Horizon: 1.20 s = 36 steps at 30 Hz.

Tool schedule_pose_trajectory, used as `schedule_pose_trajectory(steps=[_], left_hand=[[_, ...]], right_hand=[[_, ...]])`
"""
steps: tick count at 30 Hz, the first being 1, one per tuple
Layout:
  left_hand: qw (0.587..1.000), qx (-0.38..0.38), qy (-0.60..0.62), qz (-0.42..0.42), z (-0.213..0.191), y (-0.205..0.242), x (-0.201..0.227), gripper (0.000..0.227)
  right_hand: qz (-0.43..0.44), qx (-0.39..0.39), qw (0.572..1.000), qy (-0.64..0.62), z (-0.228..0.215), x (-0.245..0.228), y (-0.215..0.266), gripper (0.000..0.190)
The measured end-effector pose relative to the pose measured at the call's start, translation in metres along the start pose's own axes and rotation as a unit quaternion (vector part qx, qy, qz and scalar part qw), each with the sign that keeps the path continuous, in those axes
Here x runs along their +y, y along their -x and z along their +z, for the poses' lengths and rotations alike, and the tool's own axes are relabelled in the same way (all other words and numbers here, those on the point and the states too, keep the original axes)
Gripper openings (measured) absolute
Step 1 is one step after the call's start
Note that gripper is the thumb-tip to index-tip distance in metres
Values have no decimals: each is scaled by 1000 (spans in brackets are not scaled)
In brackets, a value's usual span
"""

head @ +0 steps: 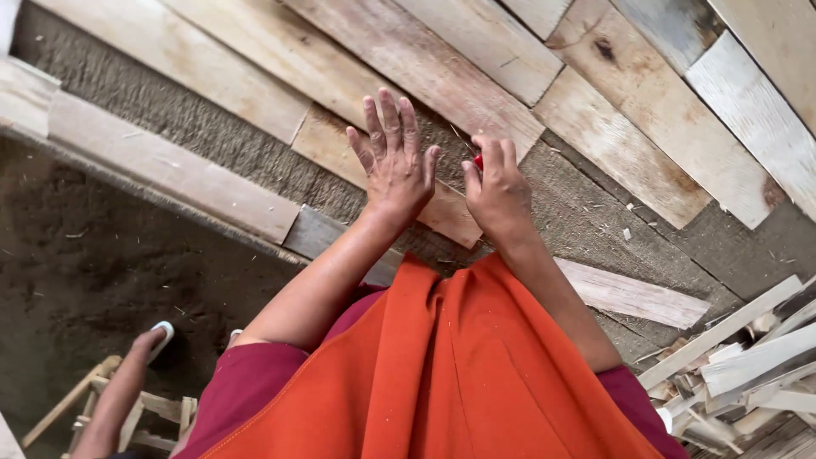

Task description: The person uses a red utility knife to carve and shape a small wooden plank on a wooden workbench. They repeatedly scrape the surface, flip the plank, and trim its edges to refine its shape.

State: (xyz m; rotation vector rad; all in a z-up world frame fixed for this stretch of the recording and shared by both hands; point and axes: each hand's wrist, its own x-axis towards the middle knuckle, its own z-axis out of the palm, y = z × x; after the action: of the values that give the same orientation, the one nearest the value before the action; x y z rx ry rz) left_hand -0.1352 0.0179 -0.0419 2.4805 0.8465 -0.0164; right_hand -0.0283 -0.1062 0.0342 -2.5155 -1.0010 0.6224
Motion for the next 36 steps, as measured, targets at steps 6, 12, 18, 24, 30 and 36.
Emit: schedule_pose_trajectory(steps=[6, 12, 18, 24, 30, 36], left_hand=[[994, 33, -84, -63, -20, -14, -61, 91], [974, -44, -175, -139, -79, -16, -98, 80], [981, -78, -101, -149, -90, -15, -149, 81], [993, 79, -72, -48, -77, -12, -181, 78], [977, -153, -110, -96, -137, -24, -173, 71], [986, -132, -51, -87, -150, -44, -178, 70]], right_hand=[[-36, 31, 998, 32, 40, -46, -38, 43], [-91, 79, 993, 13, 59, -90, -46, 31], [28, -119, 993, 4, 65, -164, -48, 23], [24, -151, 979, 134, 81, -192, -75, 31], [-5, -134, 976, 172, 95, -194, -83, 41], [26, -39, 987, 154, 92, -191, -94, 35]])
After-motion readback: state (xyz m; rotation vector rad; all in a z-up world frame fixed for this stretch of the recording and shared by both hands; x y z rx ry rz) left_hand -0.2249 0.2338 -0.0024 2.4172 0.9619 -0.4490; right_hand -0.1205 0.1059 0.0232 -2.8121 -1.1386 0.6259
